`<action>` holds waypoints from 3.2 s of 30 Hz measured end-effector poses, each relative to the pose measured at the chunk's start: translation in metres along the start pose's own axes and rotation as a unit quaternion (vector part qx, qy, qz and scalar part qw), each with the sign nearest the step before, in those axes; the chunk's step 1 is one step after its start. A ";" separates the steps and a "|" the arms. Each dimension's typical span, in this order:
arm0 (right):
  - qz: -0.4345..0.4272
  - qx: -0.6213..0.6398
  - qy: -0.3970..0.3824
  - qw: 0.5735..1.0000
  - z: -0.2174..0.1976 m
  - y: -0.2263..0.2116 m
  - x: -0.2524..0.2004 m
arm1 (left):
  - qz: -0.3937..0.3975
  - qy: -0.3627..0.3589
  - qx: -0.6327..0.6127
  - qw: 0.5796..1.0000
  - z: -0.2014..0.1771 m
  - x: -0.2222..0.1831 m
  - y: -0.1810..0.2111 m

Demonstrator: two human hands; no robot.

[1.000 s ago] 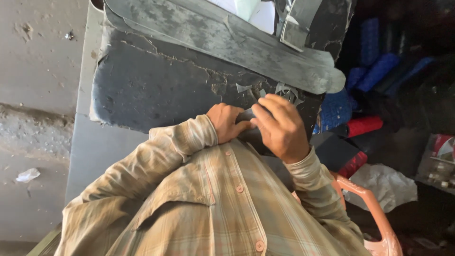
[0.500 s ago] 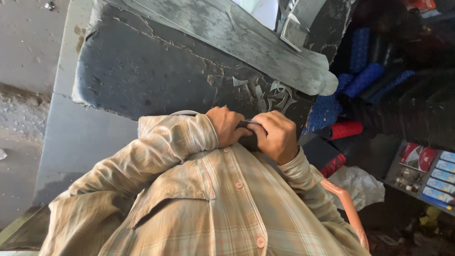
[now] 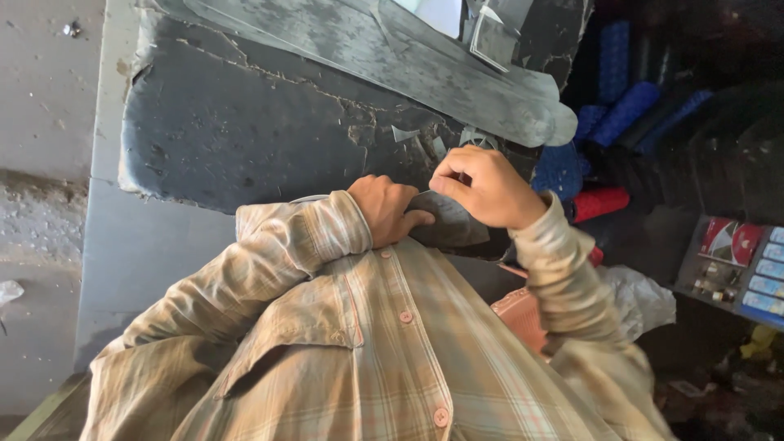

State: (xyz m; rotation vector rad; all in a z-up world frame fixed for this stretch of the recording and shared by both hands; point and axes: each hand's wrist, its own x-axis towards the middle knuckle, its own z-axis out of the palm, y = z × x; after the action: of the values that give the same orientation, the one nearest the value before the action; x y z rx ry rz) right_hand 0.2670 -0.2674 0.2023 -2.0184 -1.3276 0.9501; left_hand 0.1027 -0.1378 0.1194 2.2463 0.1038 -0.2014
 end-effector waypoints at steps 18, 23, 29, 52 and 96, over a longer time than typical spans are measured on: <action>0.194 0.242 0.017 0.951 0.012 0.025 -0.031 | 0.053 0.118 0.012 0.992 0.006 -0.013 0.017; 0.224 -0.053 0.107 0.967 0.025 0.021 -0.035 | 0.064 0.111 0.014 0.992 0.014 -0.011 0.010; 0.185 0.188 0.151 0.953 0.033 0.039 -0.044 | 0.097 0.165 0.023 0.981 0.003 -0.016 0.008; 0.280 0.379 0.318 0.823 0.078 0.114 -0.061 | -0.090 0.202 -0.118 0.968 -0.015 -0.010 -0.018; -0.071 -0.179 0.647 0.737 0.169 -0.009 0.077 | -0.136 0.226 -0.205 0.942 -0.069 0.004 -0.130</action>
State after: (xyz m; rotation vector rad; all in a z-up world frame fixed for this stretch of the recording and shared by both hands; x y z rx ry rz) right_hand 0.1483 -0.1832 0.0861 -1.9991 -0.7684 -0.8367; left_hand 0.0960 -0.0026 0.0626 1.8151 0.6459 0.1826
